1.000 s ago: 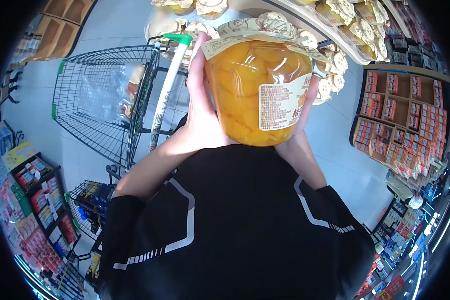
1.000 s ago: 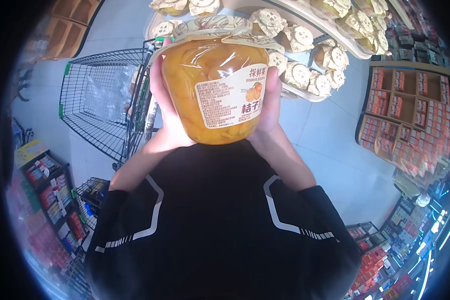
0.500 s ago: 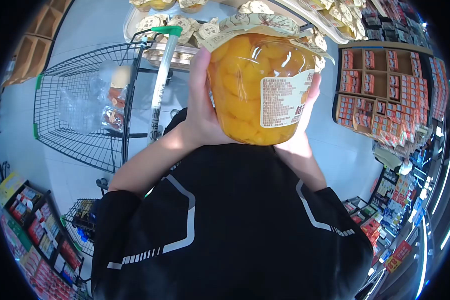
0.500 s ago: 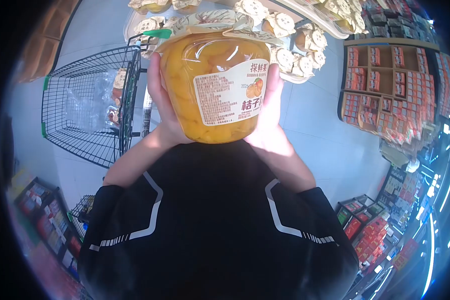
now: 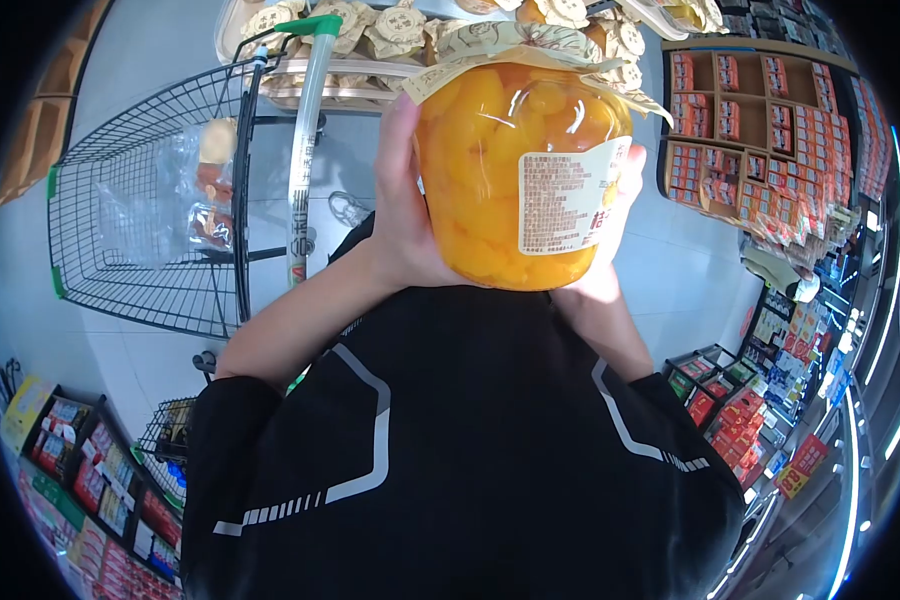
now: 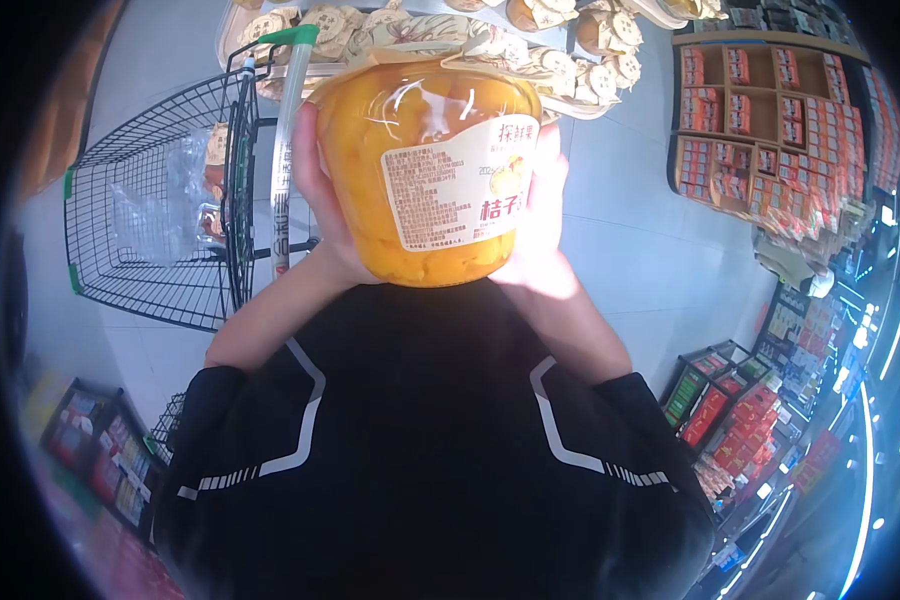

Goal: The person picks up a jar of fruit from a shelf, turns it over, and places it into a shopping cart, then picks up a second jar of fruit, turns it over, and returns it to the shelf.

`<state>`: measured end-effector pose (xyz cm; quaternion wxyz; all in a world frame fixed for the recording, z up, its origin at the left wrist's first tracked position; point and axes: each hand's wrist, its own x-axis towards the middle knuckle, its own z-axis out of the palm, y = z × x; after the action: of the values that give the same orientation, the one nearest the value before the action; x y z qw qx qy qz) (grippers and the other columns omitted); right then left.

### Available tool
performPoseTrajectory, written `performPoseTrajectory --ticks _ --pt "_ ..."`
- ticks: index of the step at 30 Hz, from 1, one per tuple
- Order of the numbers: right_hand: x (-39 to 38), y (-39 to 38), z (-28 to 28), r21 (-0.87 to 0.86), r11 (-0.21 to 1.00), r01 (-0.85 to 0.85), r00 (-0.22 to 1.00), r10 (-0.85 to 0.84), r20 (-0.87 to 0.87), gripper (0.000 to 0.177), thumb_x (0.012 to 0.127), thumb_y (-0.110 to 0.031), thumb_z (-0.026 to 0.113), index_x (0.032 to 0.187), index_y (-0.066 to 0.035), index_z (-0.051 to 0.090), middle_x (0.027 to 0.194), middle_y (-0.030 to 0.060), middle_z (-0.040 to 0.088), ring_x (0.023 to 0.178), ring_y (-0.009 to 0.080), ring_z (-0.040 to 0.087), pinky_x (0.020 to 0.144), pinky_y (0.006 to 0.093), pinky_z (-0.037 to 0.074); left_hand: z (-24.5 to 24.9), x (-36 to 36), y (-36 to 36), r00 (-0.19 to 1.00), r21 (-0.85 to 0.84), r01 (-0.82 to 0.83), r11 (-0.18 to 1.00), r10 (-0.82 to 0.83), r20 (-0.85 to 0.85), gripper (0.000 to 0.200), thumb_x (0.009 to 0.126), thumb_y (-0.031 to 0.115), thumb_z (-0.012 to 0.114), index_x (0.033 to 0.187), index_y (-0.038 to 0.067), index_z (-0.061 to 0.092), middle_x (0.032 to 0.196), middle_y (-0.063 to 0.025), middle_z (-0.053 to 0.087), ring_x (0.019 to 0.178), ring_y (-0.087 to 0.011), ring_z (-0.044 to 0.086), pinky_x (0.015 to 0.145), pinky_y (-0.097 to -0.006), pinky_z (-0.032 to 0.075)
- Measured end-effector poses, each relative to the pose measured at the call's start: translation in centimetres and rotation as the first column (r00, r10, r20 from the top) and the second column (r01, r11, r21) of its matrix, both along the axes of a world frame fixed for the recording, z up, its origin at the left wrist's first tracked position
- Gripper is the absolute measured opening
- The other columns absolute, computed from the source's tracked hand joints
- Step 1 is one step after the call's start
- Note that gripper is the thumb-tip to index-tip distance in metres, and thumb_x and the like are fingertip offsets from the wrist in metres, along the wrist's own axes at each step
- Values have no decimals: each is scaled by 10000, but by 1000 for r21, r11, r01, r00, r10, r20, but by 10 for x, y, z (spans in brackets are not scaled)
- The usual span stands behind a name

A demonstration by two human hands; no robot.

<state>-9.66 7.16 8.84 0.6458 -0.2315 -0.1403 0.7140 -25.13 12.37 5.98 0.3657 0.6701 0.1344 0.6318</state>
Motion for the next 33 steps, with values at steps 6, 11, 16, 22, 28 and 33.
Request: performPoseTrajectory --ticks 6,11,16,22,28,33 --pt "3 -4 24 -15 1000 3 998 -4 -70 626 961 -559 400 1309 -41 455 1236 121 577 1059 258 616 891 427 537 4 14 -8 999 -26 32 999 -32 -3 1314 618 271 910 1468 36 -63 1401 -278 349 1235 -379 488 1028 -461 405" --pt "28 -18 30 11 1000 21 964 -18 -265 744 914 -620 452 1367 -31 408 1287 152 543 1145 276 574 941 431 513 7 46 -13 992 -18 128 992 -129 -13 1324 613 268 913 1470 48 -71 1419 -275 321 1255 -378 468 1036 -465 398" --pt "79 -35 36 -21 989 147 989 -146 31 816 889 -661 456 1362 1 399 1302 168 531 1154 265 574 946 413 514 15 102 -21 986 37 161 986 -158 -60 1317 604 243 916 1472 58 -58 1419 -273 320 1249 -376 469 1042 -471 387" --pt "155 -61 41 -43 980 192 920 -164 357 836 897 -710 355 1395 -39 373 1354 137 490 1186 247 544 971 390 492 19 178 -40 971 5 162 987 -159 -180 1306 589 224 921 1474 27 -18 1393 -276 365 1233 -372 483 1030 -466 388" --pt "225 -75 28 -67 975 212 949 -189 251 849 886 -724 356 1393 -43 380 1333 140 507 1182 254 548 970 402 493 8 247 -45 963 19 228 974 -222 -151 1303 578 262 928 1474 10 15 1365 -278 404 1228 -367 489 1028 -465 383" --pt "252 -68 -5 138 985 104 931 -48 -362 850 878 -731 369 1387 -51 392 1330 134 511 1153 256 561 953 405 499 -5 265 -43 970 1 190 982 -188 -154 1308 553 305 939 1460 -22 55 1345 -272 426 1220 -364 496 1029 -454 381"
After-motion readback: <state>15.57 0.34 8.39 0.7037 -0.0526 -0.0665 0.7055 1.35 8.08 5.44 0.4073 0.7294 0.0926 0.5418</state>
